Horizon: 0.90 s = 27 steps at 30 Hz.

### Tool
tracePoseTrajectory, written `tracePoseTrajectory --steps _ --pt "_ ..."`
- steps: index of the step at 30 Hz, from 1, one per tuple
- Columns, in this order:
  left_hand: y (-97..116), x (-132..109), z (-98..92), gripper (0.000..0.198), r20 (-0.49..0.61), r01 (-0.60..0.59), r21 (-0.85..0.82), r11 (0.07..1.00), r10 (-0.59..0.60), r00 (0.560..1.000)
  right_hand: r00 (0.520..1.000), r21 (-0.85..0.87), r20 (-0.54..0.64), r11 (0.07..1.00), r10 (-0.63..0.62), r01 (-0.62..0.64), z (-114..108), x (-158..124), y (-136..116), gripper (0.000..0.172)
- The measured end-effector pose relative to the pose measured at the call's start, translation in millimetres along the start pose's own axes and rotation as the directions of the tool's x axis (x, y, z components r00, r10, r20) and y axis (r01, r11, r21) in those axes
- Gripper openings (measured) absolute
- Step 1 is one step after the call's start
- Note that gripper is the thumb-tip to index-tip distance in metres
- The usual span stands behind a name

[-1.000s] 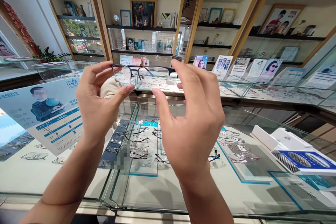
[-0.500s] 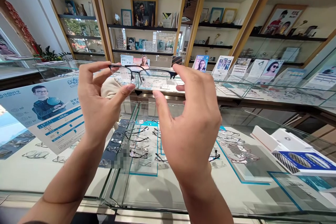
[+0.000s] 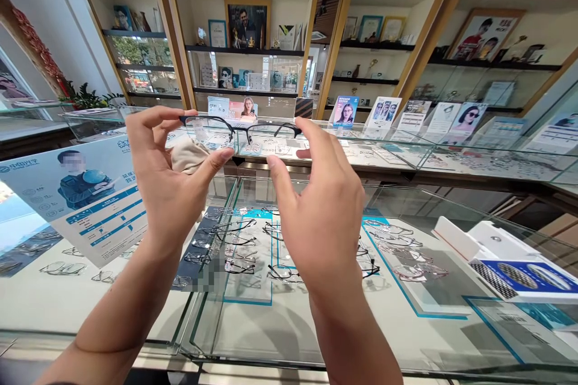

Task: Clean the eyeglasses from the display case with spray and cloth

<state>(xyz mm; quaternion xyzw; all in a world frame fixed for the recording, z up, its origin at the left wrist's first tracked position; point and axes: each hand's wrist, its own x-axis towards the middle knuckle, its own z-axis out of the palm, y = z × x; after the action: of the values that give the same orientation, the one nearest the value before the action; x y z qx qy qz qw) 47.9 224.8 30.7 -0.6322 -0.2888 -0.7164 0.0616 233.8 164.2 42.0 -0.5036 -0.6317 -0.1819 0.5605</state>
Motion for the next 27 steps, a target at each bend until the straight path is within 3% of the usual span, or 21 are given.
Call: tracePoseTrajectory --steps 18,27 --pt "5.9 -1.4 -1.1 0.057 0.009 0.032 -0.007 0.999 -0.032 0.999 1.000 0.025 -0.006 1.000 0.014 -0.014 -3.0 -0.1 -4.0 0.045" --pt "4.8 -0.9 -1.0 0.064 0.027 0.020 -0.015 1.000 -0.020 0.999 1.000 0.018 -0.011 0.999 0.029 -0.029 -6.0 -0.8 -6.0 0.047"
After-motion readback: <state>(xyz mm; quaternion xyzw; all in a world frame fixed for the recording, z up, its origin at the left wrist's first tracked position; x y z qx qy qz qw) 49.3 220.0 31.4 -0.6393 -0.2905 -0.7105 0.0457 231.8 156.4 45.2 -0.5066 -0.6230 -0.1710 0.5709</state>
